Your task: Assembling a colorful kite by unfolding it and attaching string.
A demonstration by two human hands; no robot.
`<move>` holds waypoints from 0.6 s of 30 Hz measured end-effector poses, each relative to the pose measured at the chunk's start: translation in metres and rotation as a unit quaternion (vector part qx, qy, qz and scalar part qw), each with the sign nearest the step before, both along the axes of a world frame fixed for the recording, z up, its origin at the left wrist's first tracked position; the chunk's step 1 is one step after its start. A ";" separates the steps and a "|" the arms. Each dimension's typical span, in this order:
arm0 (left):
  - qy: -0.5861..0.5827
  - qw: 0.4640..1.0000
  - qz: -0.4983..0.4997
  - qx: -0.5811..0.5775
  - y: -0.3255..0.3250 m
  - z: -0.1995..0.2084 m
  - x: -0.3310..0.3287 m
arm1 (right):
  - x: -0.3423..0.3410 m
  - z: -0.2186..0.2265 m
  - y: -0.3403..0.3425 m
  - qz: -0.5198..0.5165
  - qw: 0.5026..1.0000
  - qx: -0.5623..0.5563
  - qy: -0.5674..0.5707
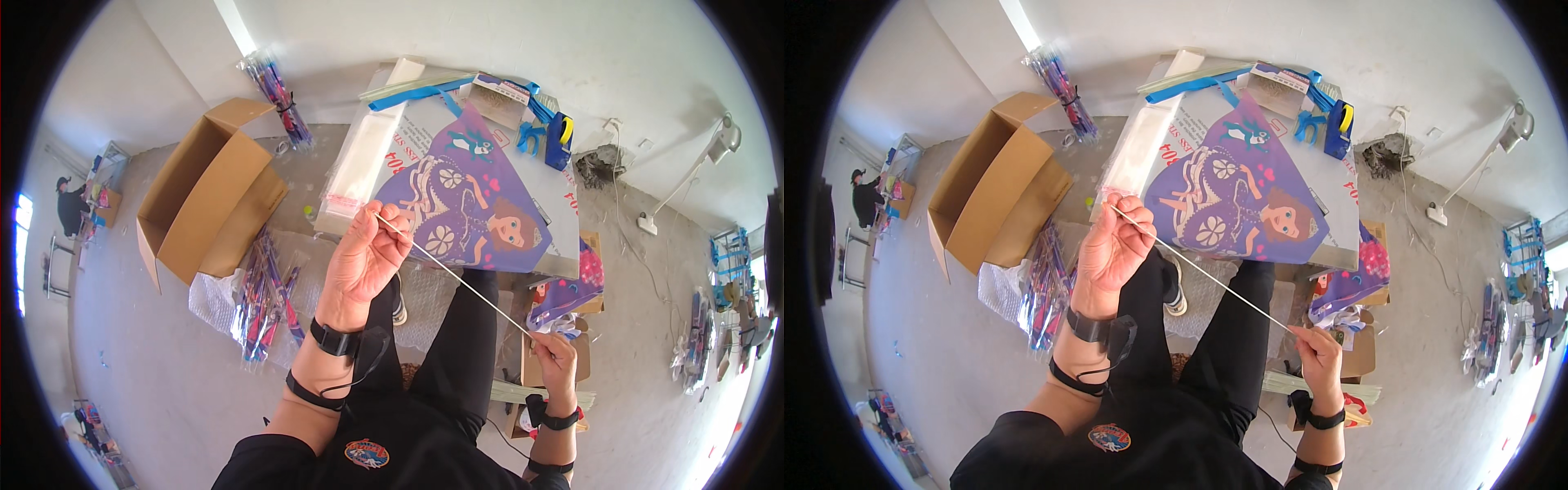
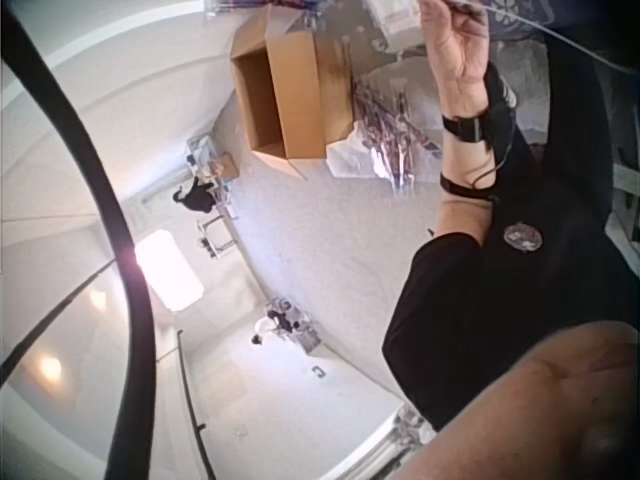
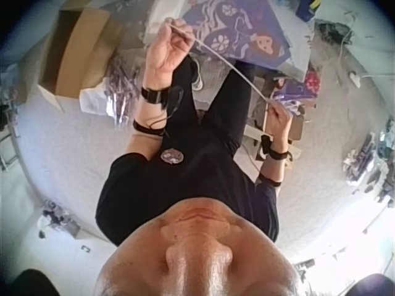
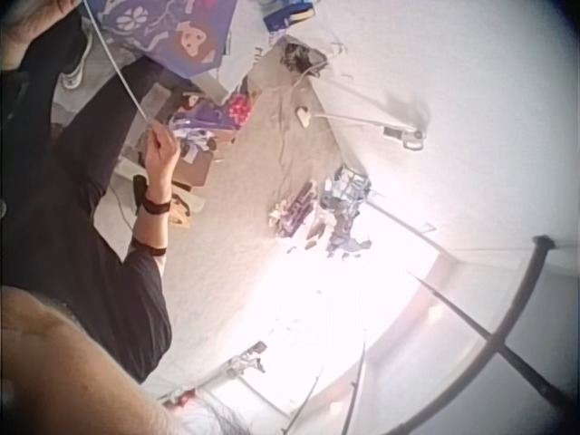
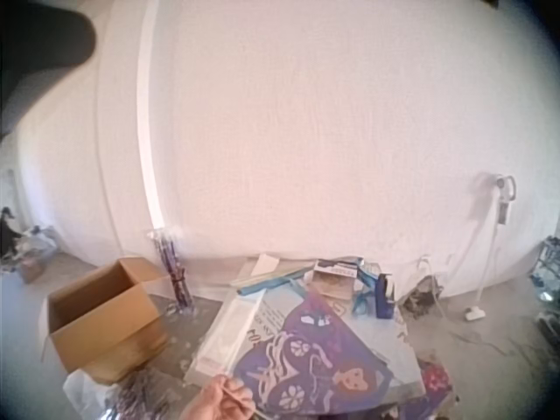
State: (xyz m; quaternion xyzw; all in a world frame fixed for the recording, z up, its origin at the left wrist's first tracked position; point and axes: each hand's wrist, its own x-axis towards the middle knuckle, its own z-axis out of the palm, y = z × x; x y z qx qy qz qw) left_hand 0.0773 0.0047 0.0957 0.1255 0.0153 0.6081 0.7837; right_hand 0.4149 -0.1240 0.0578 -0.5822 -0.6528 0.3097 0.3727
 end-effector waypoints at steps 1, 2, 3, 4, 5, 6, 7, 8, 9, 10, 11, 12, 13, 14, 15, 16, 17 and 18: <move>0.003 1.000 0.001 0.004 0.000 0.000 0.000 | 0.000 -0.001 0.000 0.002 1.000 -0.004 0.000; 0.003 1.000 0.001 0.003 -0.001 -0.001 -0.001 | 0.000 -0.001 -0.001 0.002 1.000 -0.004 0.000; 0.020 1.000 0.009 0.010 -0.002 -0.002 -0.002 | 0.000 -0.002 -0.001 0.000 1.000 -0.003 0.005; 0.038 0.999 0.017 0.018 -0.002 -0.002 -0.004 | -0.001 -0.002 -0.001 -0.002 1.000 -0.002 0.011; 0.038 0.999 0.018 0.017 -0.002 -0.001 -0.006 | -0.002 -0.001 0.000 0.000 1.000 -0.003 0.011; 0.082 0.995 0.043 0.031 -0.003 0.000 -0.008 | -0.003 0.003 0.001 0.000 1.000 0.010 -0.009; 0.123 0.989 0.060 0.047 -0.002 0.001 -0.006 | -0.002 0.007 -0.001 -0.007 0.999 0.024 -0.032; 0.121 0.990 0.052 0.047 -0.001 0.001 -0.006 | 0.000 0.011 -0.002 -0.014 0.999 0.023 -0.034; 0.159 0.983 0.068 0.064 0.001 0.001 -0.006 | 0.002 0.014 -0.003 -0.022 0.998 0.041 -0.048; 0.197 0.974 0.084 0.077 0.001 0.000 -0.009 | 0.002 0.016 -0.003 -0.028 0.996 0.056 -0.061; 0.196 0.975 0.076 0.075 0.000 0.000 -0.012 | 0.003 0.019 -0.001 -0.035 0.996 0.052 -0.063; 0.231 0.966 0.093 0.073 -0.001 0.002 -0.015 | 0.004 0.022 0.002 -0.028 0.993 0.074 -0.084; 0.265 0.956 0.108 0.071 -0.002 0.002 -0.016 | 0.005 0.024 0.004 -0.022 0.989 0.095 -0.107; 0.267 0.956 0.108 0.061 -0.002 0.002 -0.016 | 0.005 0.026 0.006 -0.028 0.989 0.100 -0.108; 0.265 0.958 0.096 0.061 -0.002 0.000 -0.014 | 0.004 0.024 0.005 -0.039 0.988 0.096 -0.112; 0.269 0.956 0.098 0.056 -0.003 -0.003 -0.011 | 0.003 0.021 0.006 -0.040 0.992 0.085 -0.088; 0.274 0.955 0.101 0.052 -0.003 -0.005 -0.008 | 0.001 0.018 0.007 -0.042 0.994 0.076 -0.064; 0.277 0.955 0.092 0.052 -0.001 -0.010 -0.005 | -0.002 0.017 0.009 -0.039 0.994 0.073 -0.068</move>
